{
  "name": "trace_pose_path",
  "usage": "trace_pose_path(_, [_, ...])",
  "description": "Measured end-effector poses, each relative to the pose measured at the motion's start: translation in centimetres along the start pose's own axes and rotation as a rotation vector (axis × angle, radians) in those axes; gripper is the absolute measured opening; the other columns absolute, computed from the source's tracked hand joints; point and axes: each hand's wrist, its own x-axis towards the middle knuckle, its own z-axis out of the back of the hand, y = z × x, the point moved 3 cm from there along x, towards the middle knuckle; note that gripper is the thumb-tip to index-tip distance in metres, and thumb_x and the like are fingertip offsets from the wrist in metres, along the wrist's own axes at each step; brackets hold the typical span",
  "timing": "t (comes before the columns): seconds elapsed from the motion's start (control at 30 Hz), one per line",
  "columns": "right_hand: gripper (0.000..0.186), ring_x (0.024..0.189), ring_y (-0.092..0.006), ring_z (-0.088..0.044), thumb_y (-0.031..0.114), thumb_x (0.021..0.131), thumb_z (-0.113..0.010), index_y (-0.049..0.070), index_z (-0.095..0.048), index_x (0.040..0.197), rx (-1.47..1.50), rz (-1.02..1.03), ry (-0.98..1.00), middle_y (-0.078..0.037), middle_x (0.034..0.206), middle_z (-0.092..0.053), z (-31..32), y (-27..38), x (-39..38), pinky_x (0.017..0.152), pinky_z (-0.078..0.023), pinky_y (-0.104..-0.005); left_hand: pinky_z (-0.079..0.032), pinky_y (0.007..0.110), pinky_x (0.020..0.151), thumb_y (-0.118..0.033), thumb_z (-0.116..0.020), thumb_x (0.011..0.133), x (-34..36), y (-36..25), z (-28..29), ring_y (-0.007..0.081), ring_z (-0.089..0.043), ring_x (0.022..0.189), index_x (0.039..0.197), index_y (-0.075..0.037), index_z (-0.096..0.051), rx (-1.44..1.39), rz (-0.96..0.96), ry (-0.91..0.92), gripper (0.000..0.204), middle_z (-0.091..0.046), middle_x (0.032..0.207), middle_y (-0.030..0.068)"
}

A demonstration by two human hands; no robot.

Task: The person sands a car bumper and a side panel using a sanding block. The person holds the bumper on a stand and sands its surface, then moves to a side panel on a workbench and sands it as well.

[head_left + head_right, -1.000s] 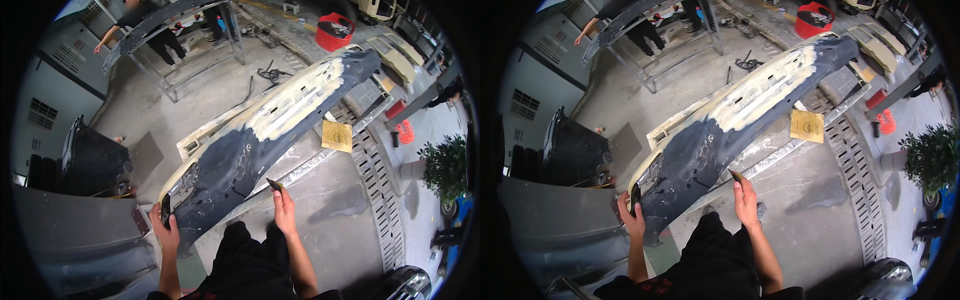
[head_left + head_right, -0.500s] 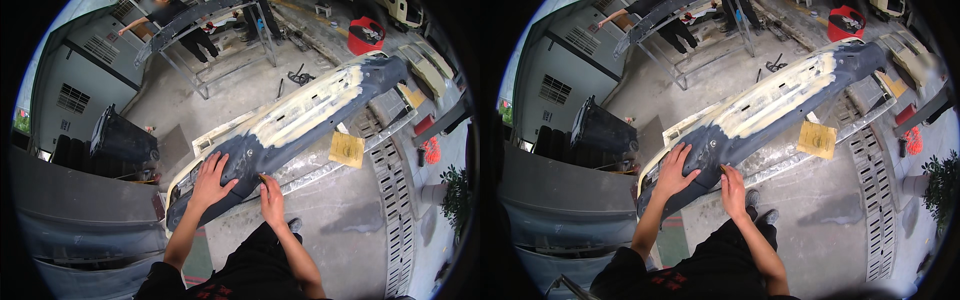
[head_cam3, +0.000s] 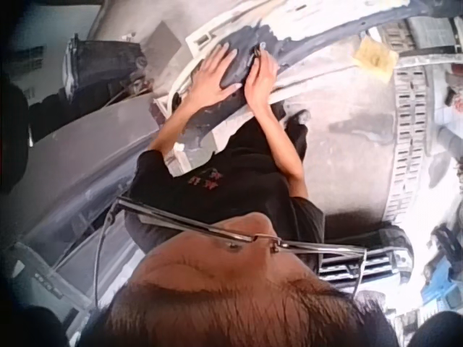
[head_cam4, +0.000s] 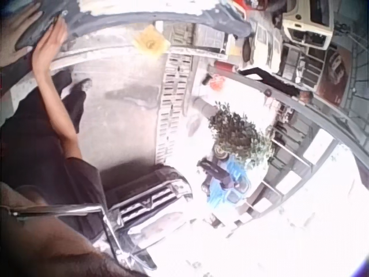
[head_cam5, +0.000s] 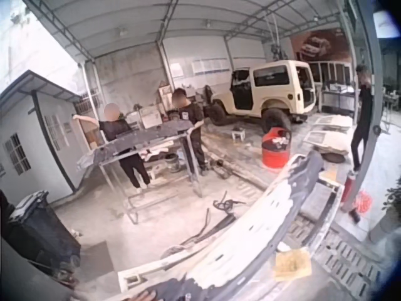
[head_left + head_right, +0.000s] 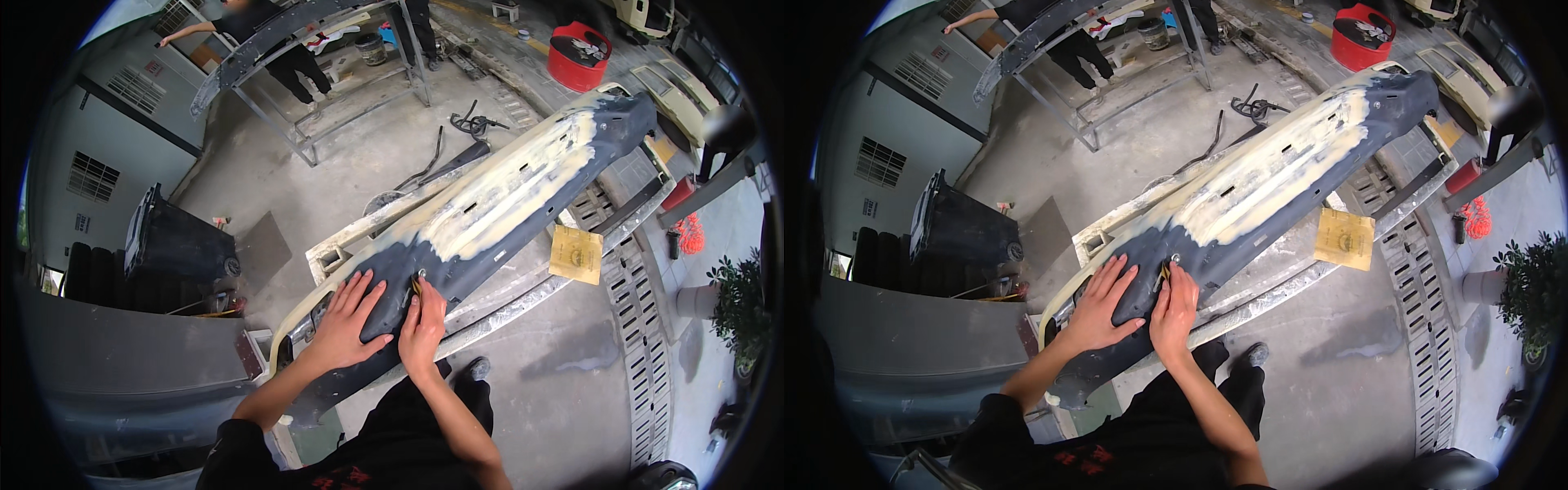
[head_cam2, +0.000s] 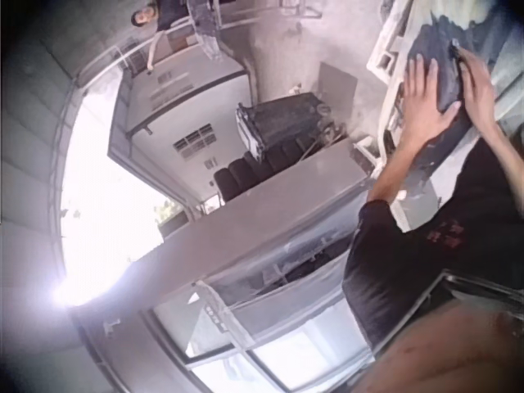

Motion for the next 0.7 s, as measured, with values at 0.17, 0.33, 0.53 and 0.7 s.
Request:
trace_pose_path(0.17, [0.029,0.11,-0.0404,-0.062,0.007,0.105,-0.047,-0.006,-0.06,0.127,-0.051,-0.084,0.003,-0.024,0.12,-0.065,0.1,0.2,1.1,0.095,-0.05,-0.0419,-0.021,0.057,0.121,-0.043,-0.076,0.083,0.4,0.1,0.1,0.0465,-0.027,0.148,0.155,-0.007,-0.037,0.018,-0.019,0.005,0.09,-0.028,0.16,0.0271])
trace_pose_path(0.33, [0.029,0.105,-0.0416,-0.064,0.005,0.103,-0.048,-0.005,-0.062,0.126,0.032,-0.28,0.031,-0.025,0.116,-0.066,0.0,1.1,2.6,0.092,-0.051,-0.0435,-0.021,0.058,0.121,-0.041,-0.076,0.082,0.4,0.3,0.2,0.0485,-0.026,0.148,0.154,-0.003,-0.036,0.022,-0.03,0.033,0.09,-0.026,0.16,0.0287])
trace_pose_path(0.53, [0.031,0.097,-0.0379,-0.068,0.012,0.106,-0.047,-0.003,-0.062,0.128,0.009,-0.318,0.002,-0.024,0.109,-0.068,0.6,0.8,1.6,0.087,-0.053,-0.041,-0.021,0.061,0.119,-0.041,-0.075,0.084,0.3,0.3,0.2,0.0499,-0.026,0.147,0.155,-0.004,-0.034,-0.006,-0.038,0.047,0.09,-0.026,0.16,0.0303])
trace_pose_path(0.7, [0.029,0.089,-0.041,-0.068,0.013,0.106,-0.047,-0.002,-0.062,0.125,-0.018,-0.419,0.035,-0.025,0.099,-0.069,0.2,1.1,2.6,0.08,-0.052,-0.0424,-0.02,0.061,0.119,-0.041,-0.075,0.085,0.3,0.6,0.2,0.0496,-0.025,0.147,0.156,-0.004,-0.033,0.003,-0.036,0.043,0.09,-0.025,0.16,0.0303])
